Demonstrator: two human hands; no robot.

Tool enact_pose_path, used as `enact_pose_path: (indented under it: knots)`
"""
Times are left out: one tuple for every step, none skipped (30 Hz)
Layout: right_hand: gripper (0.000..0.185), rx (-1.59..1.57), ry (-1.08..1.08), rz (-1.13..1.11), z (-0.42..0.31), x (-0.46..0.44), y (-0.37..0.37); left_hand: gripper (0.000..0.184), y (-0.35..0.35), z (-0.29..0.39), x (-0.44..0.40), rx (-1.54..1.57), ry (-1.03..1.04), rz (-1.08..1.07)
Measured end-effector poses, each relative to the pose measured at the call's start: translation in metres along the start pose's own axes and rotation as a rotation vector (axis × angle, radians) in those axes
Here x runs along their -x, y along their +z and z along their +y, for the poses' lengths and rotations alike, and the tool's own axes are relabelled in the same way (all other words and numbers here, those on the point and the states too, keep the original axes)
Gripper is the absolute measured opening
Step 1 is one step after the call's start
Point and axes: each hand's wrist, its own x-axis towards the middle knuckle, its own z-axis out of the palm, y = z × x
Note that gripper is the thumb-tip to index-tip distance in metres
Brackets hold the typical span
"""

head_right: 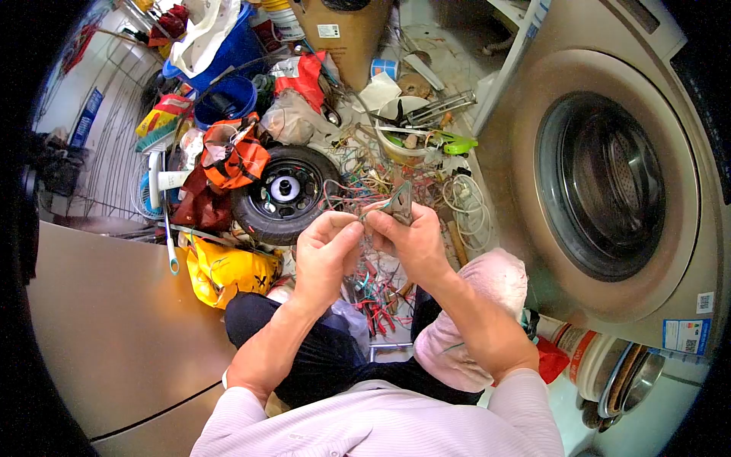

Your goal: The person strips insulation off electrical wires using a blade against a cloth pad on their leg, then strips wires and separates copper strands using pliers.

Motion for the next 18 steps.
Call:
enact_pose_path:
  knots:
    - [0.018,0.001,-0.001,-0.002,0.0,0.0,0.0,0.012,0.001,0.001,0.001,0.001,0.002,0.001]
    - [0.017,0.022,-0.003,0.003,0.001,0.0,0.0,0.012,0.004,0.002,0.001,0.019,0.01,0.02]
    - [0.017,0.045,-0.005,0.008,0.002,-0.001,0.0,0.012,0.006,0.002,0.001,0.04,0.019,0.039]
    - [0.017,0.051,-0.004,0.005,0.002,-0.001,-0.001,0.012,0.006,0.002,0.002,0.046,0.021,0.041]
    - [0.015,0.016,0.016,-0.015,0.003,-0.002,-0.002,0.012,0.005,0.002,0.002,0.044,0.013,0.033]
    - [0.014,-0.015,0.036,-0.037,0.002,-0.003,-0.004,0.012,0.004,0.002,0.001,0.044,0.007,0.025]
    - [0.014,-0.002,0.038,-0.046,0.004,-0.004,-0.004,0.012,0.003,0.003,0.001,0.057,0.015,0.03]
    - [0.015,0.037,0.018,-0.051,0.007,-0.003,-0.003,0.013,0.001,0.004,0.001,0.038,0.014,0.021]
    - [0.015,0.078,0.0,-0.058,0.009,-0.001,-0.002,0.013,0.0,0.004,0.001,0.021,0.012,0.014]
    - [0.011,0.153,-0.032,-0.049,0.008,0.0,-0.001,0.013,-0.001,0.001,0.0,0.035,0.007,0.017]
    - [0.011,0.167,-0.027,-0.061,0.006,0.0,-0.001,0.013,-0.002,-0.001,-0.001,0.05,0.014,0.026]
    - [0.011,0.173,-0.008,-0.063,0.004,0.0,-0.002,0.013,-0.003,-0.002,-0.001,0.033,0.032,0.011]
    - [0.01,0.178,0.009,-0.065,0.002,-0.001,-0.002,0.013,-0.004,-0.002,-0.001,0.014,0.05,-0.004]
    - [0.011,0.198,0.017,-0.066,0.003,-0.002,-0.004,0.014,-0.004,-0.001,-0.001,-0.055,0.044,0.016]
    - [0.011,0.206,0.023,-0.075,0.003,-0.002,-0.003,0.014,-0.005,-0.002,-0.002,-0.046,0.047,0.026]
    - [0.01,0.242,0.023,-0.082,0.003,-0.001,-0.002,0.014,-0.005,-0.003,-0.003,-0.08,0.093,0.051]
    - [0.009,0.277,0.021,-0.088,0.002,-0.001,-0.001,0.014,-0.007,-0.005,-0.005,-0.117,0.14,0.075]
    - [0.009,0.28,0.021,-0.094,0.003,-0.002,-0.001,0.014,-0.01,-0.005,-0.008,-0.15,0.17,0.074]
